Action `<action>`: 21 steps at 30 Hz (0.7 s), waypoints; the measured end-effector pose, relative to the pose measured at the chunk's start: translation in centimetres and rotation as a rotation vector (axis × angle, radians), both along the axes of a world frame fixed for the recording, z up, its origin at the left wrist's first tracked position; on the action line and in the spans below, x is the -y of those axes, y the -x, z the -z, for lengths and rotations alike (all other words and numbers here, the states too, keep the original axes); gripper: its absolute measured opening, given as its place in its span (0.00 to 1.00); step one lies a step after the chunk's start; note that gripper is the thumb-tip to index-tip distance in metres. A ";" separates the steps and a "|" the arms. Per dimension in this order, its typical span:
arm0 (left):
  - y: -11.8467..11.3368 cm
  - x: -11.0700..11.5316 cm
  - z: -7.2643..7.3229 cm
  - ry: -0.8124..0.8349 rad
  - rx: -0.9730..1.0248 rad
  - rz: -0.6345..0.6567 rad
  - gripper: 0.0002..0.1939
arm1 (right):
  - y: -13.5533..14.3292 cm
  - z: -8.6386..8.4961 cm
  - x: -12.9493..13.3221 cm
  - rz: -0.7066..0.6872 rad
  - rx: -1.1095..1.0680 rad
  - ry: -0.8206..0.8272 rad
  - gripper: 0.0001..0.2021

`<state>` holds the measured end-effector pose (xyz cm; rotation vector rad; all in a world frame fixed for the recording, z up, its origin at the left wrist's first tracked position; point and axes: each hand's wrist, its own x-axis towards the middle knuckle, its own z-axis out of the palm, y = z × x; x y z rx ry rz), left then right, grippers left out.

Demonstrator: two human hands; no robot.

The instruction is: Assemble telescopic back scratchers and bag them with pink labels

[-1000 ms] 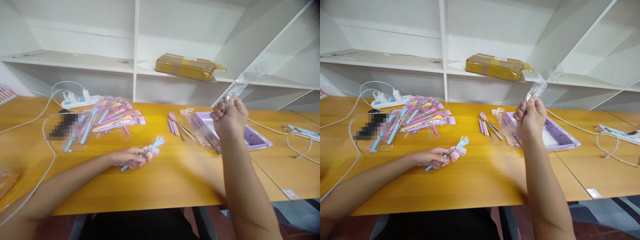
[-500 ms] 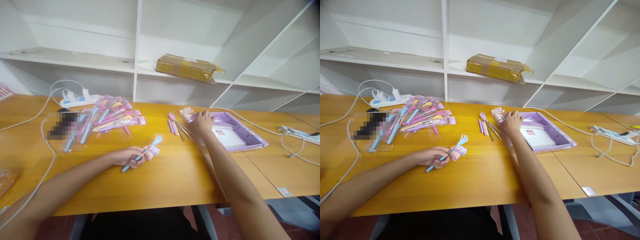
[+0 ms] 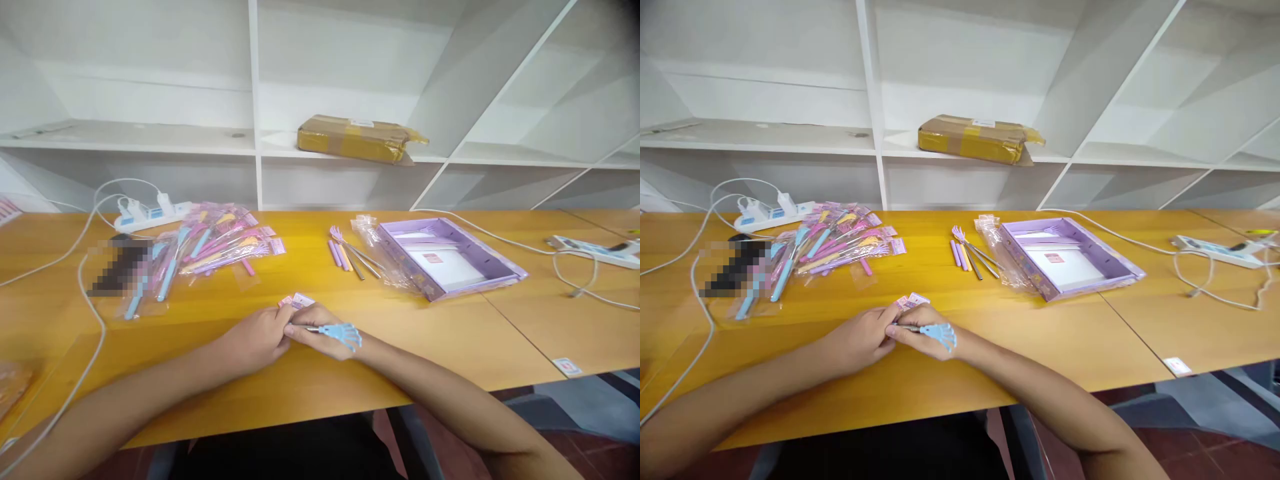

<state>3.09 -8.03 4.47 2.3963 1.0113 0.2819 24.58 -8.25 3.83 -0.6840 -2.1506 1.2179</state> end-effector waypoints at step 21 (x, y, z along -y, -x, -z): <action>4.9 -8.6 2.1 -0.800 -0.257 0.094 0.14 | 0.7 1.8 -0.2 0.297 -0.234 -0.013 0.26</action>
